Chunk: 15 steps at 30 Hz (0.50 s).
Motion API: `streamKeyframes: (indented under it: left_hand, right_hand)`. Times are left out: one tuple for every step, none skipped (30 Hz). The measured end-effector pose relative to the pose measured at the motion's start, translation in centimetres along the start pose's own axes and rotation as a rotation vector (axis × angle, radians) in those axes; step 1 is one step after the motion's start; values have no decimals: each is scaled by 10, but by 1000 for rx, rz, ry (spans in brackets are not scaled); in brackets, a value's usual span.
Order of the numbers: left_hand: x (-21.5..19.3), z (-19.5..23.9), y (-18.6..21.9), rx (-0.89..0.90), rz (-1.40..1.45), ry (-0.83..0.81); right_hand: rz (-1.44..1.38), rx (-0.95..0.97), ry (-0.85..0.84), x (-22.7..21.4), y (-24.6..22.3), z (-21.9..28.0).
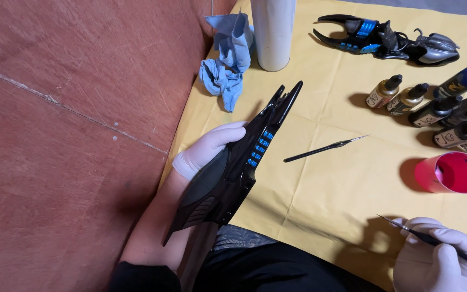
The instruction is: Painting fine blue details on a black model vehicle using a small paintbrush and acrylic paints.
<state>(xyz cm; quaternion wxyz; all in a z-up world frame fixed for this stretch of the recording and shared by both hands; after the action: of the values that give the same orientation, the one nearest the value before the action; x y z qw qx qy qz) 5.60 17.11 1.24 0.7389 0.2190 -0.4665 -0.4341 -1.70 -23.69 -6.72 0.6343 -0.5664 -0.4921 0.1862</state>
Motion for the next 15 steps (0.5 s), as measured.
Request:
streamKeyframes:
  left_hand:
    - [1,0,1,7,-4,-7]
    - [2,1,2,14,-9,-13]
    - [3,1,2,14,-10,-15]
    - [3,1,1,1,6,-14]
    - [3,1,1,-13,21,-14]
    - [6,3,2,-14,20,-15]
    - [8,4,3,-11,10,4]
    - [10,6,4,-9,1,22]
    - [10,6,4,-10,0,22]
    - [10,6,4,-16,9,28]
    - [10,6,4,-23,16,35]
    - [10,6,4,-24,15,34]
    - [10,5,5,-11,-1,21]
    - [10,5,5,2,-16,8]
    - [9,4,4,1,-17,7]
  right_hand:
    - [5,-10,-12,1,-1,1]
    - [10,-21,-23,3,-2,1]
    - [10,-22,-22,3,-4,2]
    - [2,4,-18,3,-4,2]
    - [-6,30,-14,3,-4,3]
    - [-7,29,-12,6,-6,3]
    - [13,42,23,7,-7,4]
    - [32,54,59,9,-8,4]
    - [32,54,60,6,-6,4]
    - [13,42,29,5,-5,4]
    - [-7,29,-2,4,-4,3]
    - [-7,29,0,4,-4,3]
    - [-3,34,5,4,-4,3]
    - [2,40,9,5,-4,3]
    - [2,39,10,4,-3,2]
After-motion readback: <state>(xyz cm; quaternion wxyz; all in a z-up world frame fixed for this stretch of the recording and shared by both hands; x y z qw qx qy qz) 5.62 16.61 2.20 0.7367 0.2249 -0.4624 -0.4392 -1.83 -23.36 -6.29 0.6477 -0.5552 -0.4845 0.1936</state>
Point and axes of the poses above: each hand's wrist, its own z-axis away from the middle knuckle, its own x-axis out of the palm, y = z × x, the point moved 5 cm from there along -z, towards the middle knuckle, and after that the axes turned 14 degrees about y, right-handed, at the moved point
